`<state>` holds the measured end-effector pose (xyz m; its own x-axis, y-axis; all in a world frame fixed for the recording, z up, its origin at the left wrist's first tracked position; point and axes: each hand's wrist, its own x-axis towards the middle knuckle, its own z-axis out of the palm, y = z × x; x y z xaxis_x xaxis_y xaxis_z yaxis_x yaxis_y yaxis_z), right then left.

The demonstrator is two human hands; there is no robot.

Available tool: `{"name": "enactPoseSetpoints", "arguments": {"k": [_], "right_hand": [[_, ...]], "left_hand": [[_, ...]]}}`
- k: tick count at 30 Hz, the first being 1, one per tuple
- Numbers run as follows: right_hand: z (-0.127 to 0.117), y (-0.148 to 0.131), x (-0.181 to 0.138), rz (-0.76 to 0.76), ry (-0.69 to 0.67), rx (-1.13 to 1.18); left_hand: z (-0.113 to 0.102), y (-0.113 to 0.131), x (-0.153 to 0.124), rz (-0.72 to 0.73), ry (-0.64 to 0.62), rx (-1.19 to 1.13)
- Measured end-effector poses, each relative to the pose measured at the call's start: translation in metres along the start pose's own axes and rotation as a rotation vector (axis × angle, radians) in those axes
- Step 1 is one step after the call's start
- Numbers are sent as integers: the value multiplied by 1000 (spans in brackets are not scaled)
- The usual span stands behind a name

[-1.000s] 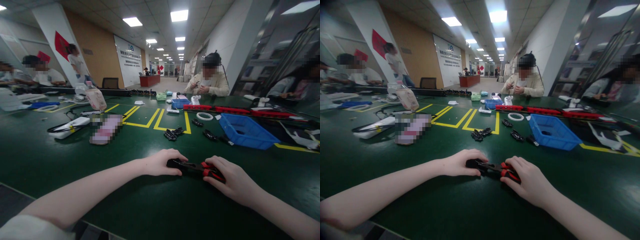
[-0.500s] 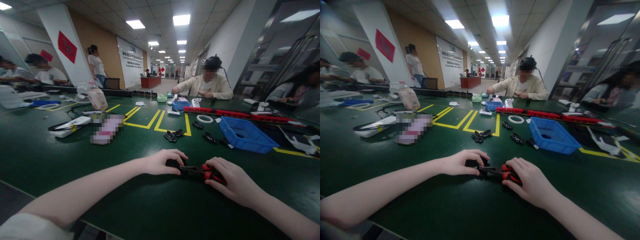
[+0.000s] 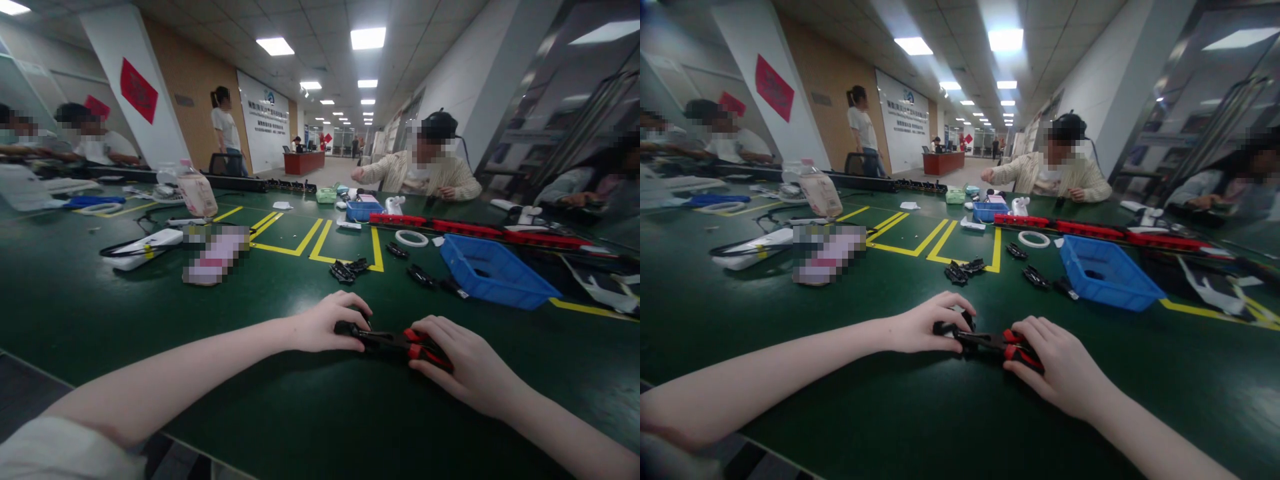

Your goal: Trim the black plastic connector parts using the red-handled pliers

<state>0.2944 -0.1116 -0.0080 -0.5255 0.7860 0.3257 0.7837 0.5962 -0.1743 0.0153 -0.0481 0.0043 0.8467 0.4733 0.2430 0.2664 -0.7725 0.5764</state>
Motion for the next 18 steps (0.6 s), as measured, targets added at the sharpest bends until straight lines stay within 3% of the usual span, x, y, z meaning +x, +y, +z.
{"name": "enactPoseSetpoints", "arguments": {"k": [9,18], "right_hand": [[2,1,0,64,3,21],[3,1,0,93,6,26]], "left_hand": [[1,-2,0,-75,51,117],[-2,0,1,-79,7,-139]]}}
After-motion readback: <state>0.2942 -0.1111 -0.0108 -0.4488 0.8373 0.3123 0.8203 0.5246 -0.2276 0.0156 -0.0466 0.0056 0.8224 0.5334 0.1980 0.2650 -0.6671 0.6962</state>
